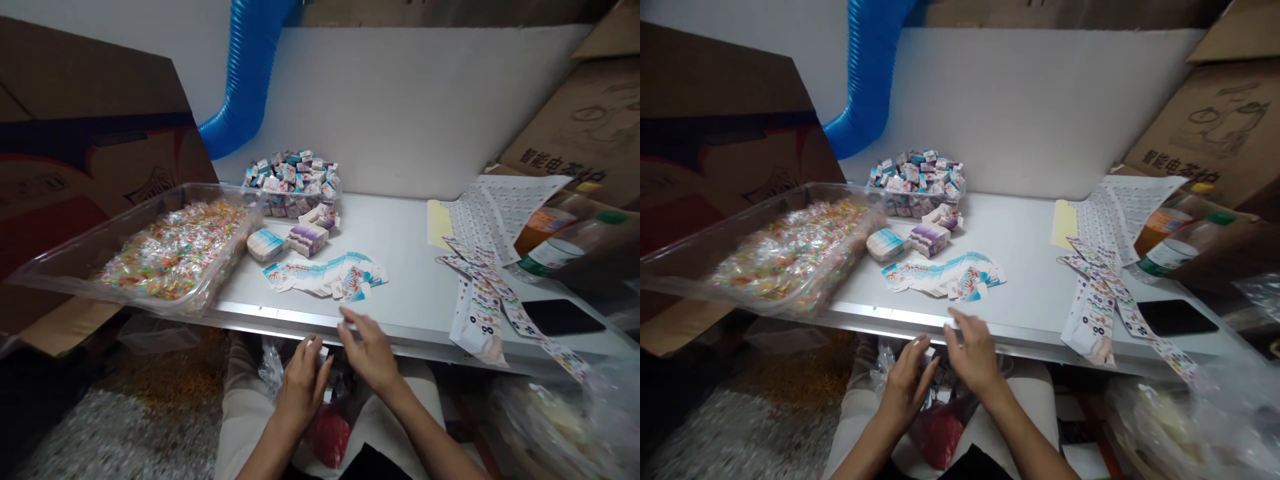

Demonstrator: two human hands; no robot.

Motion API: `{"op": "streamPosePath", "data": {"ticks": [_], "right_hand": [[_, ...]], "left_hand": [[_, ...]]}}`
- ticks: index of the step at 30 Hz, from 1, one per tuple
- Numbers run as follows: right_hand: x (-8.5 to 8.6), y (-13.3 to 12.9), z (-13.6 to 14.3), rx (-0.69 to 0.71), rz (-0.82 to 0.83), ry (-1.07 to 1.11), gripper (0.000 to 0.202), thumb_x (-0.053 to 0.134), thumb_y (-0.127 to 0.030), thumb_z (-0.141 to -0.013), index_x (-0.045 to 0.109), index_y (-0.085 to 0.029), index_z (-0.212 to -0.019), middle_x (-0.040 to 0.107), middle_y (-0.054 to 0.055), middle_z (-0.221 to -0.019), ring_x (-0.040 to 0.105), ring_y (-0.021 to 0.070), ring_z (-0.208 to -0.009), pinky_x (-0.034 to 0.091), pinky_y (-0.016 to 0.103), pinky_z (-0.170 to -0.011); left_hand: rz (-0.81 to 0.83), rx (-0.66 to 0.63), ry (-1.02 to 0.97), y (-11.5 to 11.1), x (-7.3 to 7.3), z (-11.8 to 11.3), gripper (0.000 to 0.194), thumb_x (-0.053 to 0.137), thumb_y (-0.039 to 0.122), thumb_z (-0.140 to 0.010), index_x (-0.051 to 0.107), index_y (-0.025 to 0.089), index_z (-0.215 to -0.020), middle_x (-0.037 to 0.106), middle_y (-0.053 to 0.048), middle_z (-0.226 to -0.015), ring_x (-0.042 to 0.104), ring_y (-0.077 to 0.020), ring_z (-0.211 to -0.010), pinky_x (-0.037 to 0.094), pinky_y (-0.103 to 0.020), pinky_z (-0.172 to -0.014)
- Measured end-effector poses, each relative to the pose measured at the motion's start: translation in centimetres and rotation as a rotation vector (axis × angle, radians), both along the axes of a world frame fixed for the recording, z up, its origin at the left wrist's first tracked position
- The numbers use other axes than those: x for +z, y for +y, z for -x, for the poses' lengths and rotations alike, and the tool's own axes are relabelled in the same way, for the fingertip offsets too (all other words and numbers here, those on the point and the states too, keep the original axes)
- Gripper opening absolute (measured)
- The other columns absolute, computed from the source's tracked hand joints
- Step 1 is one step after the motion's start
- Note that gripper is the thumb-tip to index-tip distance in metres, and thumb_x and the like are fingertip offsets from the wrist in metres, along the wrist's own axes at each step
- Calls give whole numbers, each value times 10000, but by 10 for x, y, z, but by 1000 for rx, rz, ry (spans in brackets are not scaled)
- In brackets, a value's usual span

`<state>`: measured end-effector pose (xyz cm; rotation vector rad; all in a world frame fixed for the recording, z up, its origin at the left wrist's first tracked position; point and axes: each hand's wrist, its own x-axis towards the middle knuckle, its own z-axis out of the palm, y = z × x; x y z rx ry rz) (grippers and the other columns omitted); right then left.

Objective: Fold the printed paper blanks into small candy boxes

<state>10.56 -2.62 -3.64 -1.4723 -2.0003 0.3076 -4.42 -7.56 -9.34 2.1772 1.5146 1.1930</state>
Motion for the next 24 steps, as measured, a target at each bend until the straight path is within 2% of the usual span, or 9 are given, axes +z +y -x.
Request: {"op": "streamPosePath", "data": {"ticks": [4,7,11,13,15,17,18,21,24], "right_hand": [[-6,53,4,-252,-67,-233,669,561,-490,-804,438,-67,-1308,385,244,-1391,369,381,-1233,328,535,-950],[-14,70,6,-258,-66,-353,557,523,-447,-843,499,-62,-1244,407,261,-1369,391,379,-1208,321,523,-931],[-9,64,-6,-186,-196,-358,314,402,-246,-917,613,-95,-1093,584,197,-1215,487,306,-1127,320,464,-942],[5,53,-15,-199,-304,-251,305,380,-189,-920,624,-110,-1084,613,159,-1190,490,287,-1134,301,459,-966],[24,36,-20,-210,-371,-79,296,402,-202,-916,619,-137,-1107,603,131,-1215,485,282,-1145,302,458,-976],[42,17,-19,-99,-275,114,287,416,-245,-916,623,-177,-1103,626,98,-1171,523,257,-1095,357,405,-948],[48,7,-18,-25,-140,207,284,409,-273,-921,635,-195,-1073,655,76,-1099,566,235,-1015,406,357,-891],[52,-10,-13,80,279,431,307,401,-351,-919,663,-193,-936,676,25,-827,600,180,-760,451,266,-691],[41,-7,-16,185,506,585,233,493,-346,-864,647,-170,-871,641,4,-736,574,156,-702,432,246,-650]], "left_hand": [[-50,42,168,-1,-4,0,475,529,388,-870,398,174,-1273,542,-157,-1212,568,-271,-1078,514,-418,-853],[-58,83,230,-3,-3,0,634,582,495,-805,373,153,-1296,546,-172,-1213,567,-313,-1060,498,-475,-845],[-48,82,171,-1,1,1,451,512,347,-877,396,156,-1269,616,-131,-1061,609,-264,-958,514,-421,-796],[-89,89,135,3,9,-1,420,499,290,-887,392,162,-1273,610,-130,-1074,595,-259,-987,504,-423,-825],[-155,118,105,9,22,-7,518,531,282,-872,327,145,-1327,542,-165,-1208,519,-283,-1126,460,-455,-913],[-182,168,74,14,38,-12,755,603,349,-823,184,91,-1395,394,-221,-1357,378,-328,-1264,393,-501,-988],[-180,167,78,17,44,-14,823,616,367,-809,132,79,-1409,336,-234,-1394,328,-344,-1295,372,-517,-1003],[-137,87,134,21,55,-15,688,549,283,-851,171,117,-1402,444,-197,-1321,409,-312,-1242,380,-504,-1002],[-52,-39,194,19,52,-9,606,505,226,-854,217,108,-1375,479,-199,-1289,455,-303,-1200,401,-497,-987]]}}
